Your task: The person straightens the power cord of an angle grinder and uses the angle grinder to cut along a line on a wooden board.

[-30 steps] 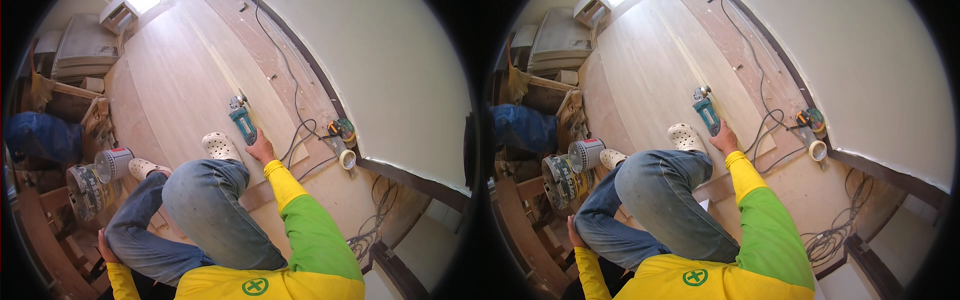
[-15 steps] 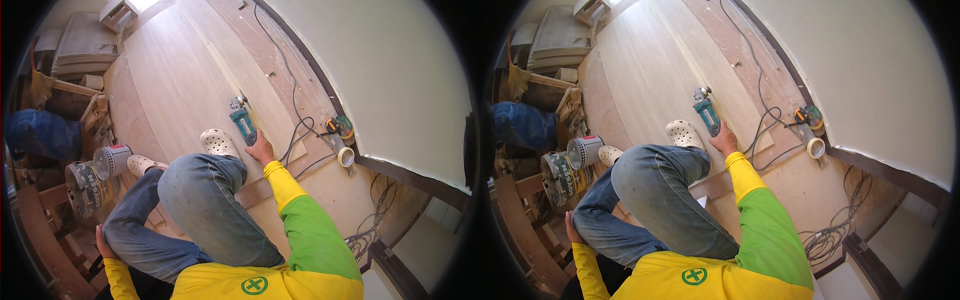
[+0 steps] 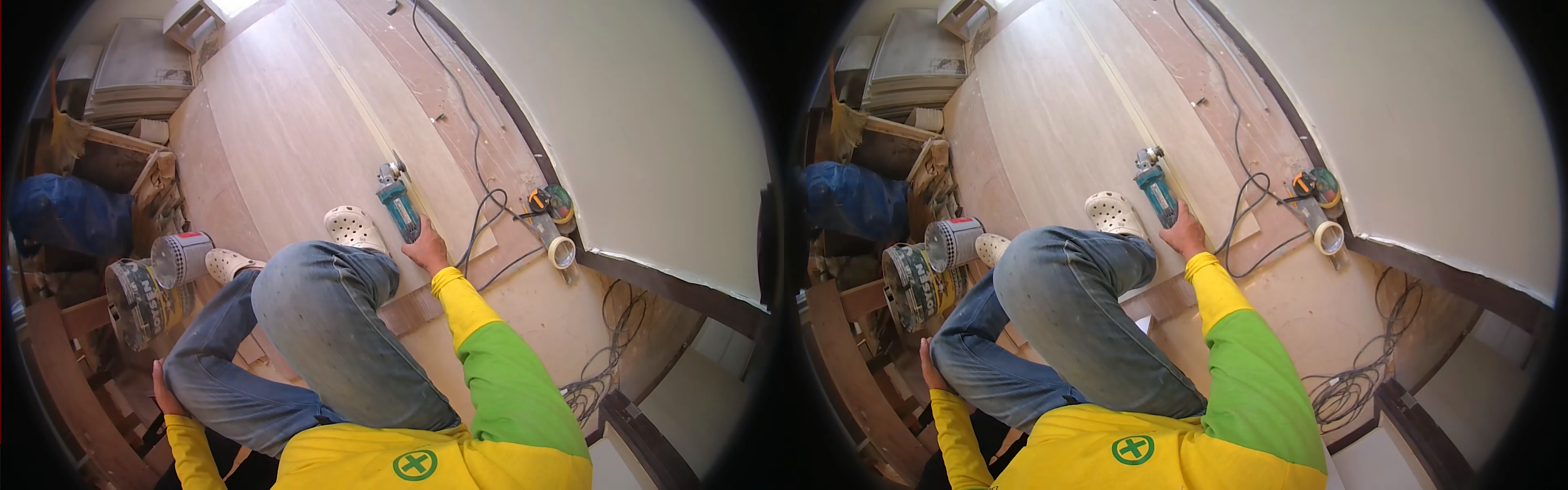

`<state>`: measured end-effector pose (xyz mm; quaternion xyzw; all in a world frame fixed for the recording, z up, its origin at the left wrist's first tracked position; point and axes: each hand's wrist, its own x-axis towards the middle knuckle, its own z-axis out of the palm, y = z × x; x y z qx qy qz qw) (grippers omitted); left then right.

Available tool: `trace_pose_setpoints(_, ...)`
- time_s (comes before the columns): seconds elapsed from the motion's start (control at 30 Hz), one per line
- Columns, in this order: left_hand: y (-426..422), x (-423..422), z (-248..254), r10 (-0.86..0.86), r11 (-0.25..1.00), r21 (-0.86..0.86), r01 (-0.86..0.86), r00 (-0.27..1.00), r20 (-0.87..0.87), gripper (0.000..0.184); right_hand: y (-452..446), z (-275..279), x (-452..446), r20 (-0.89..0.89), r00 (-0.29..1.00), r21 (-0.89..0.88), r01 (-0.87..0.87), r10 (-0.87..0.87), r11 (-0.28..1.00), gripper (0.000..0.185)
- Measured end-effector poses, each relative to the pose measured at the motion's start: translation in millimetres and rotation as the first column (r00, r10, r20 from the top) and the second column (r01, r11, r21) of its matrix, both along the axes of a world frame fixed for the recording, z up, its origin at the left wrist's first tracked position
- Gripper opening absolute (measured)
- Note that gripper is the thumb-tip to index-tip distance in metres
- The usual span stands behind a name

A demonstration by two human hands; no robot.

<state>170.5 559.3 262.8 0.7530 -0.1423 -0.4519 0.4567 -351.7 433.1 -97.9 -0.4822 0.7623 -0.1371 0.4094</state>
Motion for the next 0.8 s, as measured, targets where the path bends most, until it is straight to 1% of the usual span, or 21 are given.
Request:
trace_pose_setpoints(0.1, 1.5, 9.2, -2.8, -0.014, 1.000, -0.003, 0.014, 1.000, 0.027, 0.052, 3.5, 1.2, -0.9, -0.004, 1.000, -0.007, 0.007, -0.008, 1.000, 0.086)
trace_pose_setpoints(0.17, 4.8, 19.5, -6.0, -0.047, 0.999, -0.021, 0.046, 0.998, -0.039, 0.050, 6.3, 1.7, -1.1, -0.007, 1.000, -0.004, 0.014, -0.014, 1.000, 0.087)
trace_pose_setpoints(0.2, 5.8, 24.8, -9.2, -0.044, 0.999, -0.021, 0.044, 0.998, -0.037, 0.050, 8.1, 2.7, -1.8, -0.006, 1.000, -0.005, 0.012, -0.012, 1.000, 0.087)
trace_pose_setpoints(0.27, 13.5, 42.9, -18.5, 0.054, 0.996, -0.072, -0.051, 0.998, 0.040, 0.046, 11.9, -5.3, -2.6, 0.017, 0.999, -0.028, 0.030, -0.029, 0.999, 0.088)
trace_pose_setpoints(0.3, 22.6, 76.7, -45.5, -0.054, 0.991, -0.112, 0.067, 0.991, 0.121, 0.044, 13.9, -10.5, -2.8, 0.022, 0.999, -0.067, 0.050, -0.048, 0.997, 0.086)
trace_pose_setpoints(0.33, 40.6, 112.3, -54.4, -0.139, 0.975, -0.139, 0.174, 0.964, 0.226, 0.042, 17.1, -28.2, -3.4, 0.050, 0.997, -0.111, 0.057, -0.052, 0.992, 0.084)
trace_pose_setpoints(0.37, 24.9, 71.5, -34.2, -0.216, 0.975, 0.033, 0.220, 0.905, 0.365, 0.039, 20.8, -60.9, -5.4, 0.077, 0.996, -0.188, 0.058, -0.044, 0.981, 0.082)
trace_pose_setpoints(0.4, 6.4, 32.8, -8.7, -0.280, 0.957, 0.211, 0.200, 0.826, 0.489, 0.039, 26.5, -84.5, -7.4, 0.091, 0.995, -0.281, 0.055, -0.031, 0.958, 0.083)
trace_pose_setpoints(0.43, 6.6, 44.3, -18.4, -0.378, 0.926, 0.247, 0.286, 0.668, 0.641, 0.038, 20.6, -44.4, -9.0, 0.189, 0.981, -0.078, 0.067, -0.051, 0.995, 0.087)
trace_pose_setpoints(0.47, 13.5, 49.3, -23.6, -0.415, 0.902, 0.252, 0.350, 0.543, 0.730, 0.038, 25.0, -63.5, -10.7, 0.218, 0.974, -0.170, 0.092, -0.054, 0.981, 0.089)
trace_pose_setpoints(0.5, 17.4, 49.0, -25.4, -0.411, 0.894, 0.238, 0.381, 0.482, 0.774, 0.038, 22.9, -62.7, -14.6, 0.256, 0.966, -0.228, 0.089, -0.028, 0.970, 0.089)
trace_pose_setpoints(0.53, 19.0, 47.3, -25.0, -0.383, 0.902, 0.211, 0.377, 0.470, 0.795, 0.039, 22.0, -53.4, -15.5, 0.242, 0.970, -0.286, 0.089, -0.018, 0.954, 0.089)
trace_pose_setpoints(0.57, 20.0, 46.6, -23.6, -0.349, 0.916, 0.176, 0.361, 0.501, 0.792, 0.040, 23.6, -58.8, -23.0, 0.116, 0.993, -0.220, 0.038, -0.012, 0.975, 0.088)
trace_pose_setpoints(0.6, 11.0, 29.4, -14.5, -0.199, 0.976, 0.078, 0.201, 0.706, 0.680, 0.045, 27.8, -56.4, -24.5, 0.104, 0.994, -0.321, 0.057, -0.025, 0.945, 0.089)
trace_pose_setpoints(0.63, 9.7, 23.6, -6.0, -0.160, 0.987, 0.092, 0.132, 0.726, 0.668, 0.049, 31.4, -34.8, -21.2, 0.097, 0.994, -0.319, 0.074, -0.045, 0.945, 0.090)
trace_pose_setpoints(0.67, 8.4, 19.1, -2.7, -0.125, 0.992, 0.106, 0.074, 0.753, 0.646, 0.053, 33.7, -19.5, -18.7, 0.107, 0.994, -0.390, 0.048, -0.007, 0.919, 0.090)
trace_pose_setpoints(0.7, 6.0, 12.9, 1.9, -0.138, 0.988, 0.137, 0.066, 0.759, 0.636, 0.053, 35.1, -9.3, -21.0, 0.105, 0.994, -0.456, 0.028, 0.022, 0.889, 0.090)
trace_pose_setpoints(0.73, 4.9, 7.7, 9.0, -0.156, 0.984, 0.169, 0.062, 0.764, 0.626, 0.052, 36.5, 4.7, -20.7, 0.115, 0.992, -0.477, 0.012, 0.048, 0.879, 0.090)
trace_pose_setpoints(0.77, 4.0, 5.7, 11.5, -0.125, 0.988, 0.147, 0.040, 0.764, 0.633, 0.052, 39.2, 20.9, -21.9, 0.124, 0.992, -0.448, 0.023, 0.037, 0.894, 0.086)
trace_pose_setpoints(0.8, 3.6, 3.9, 13.6, -0.146, 0.986, 0.159, 0.057, 0.765, 0.627, 0.054, 39.7, 39.7, -22.4, 0.132, 0.991, -0.420, 0.032, 0.026, 0.907, 0.082)
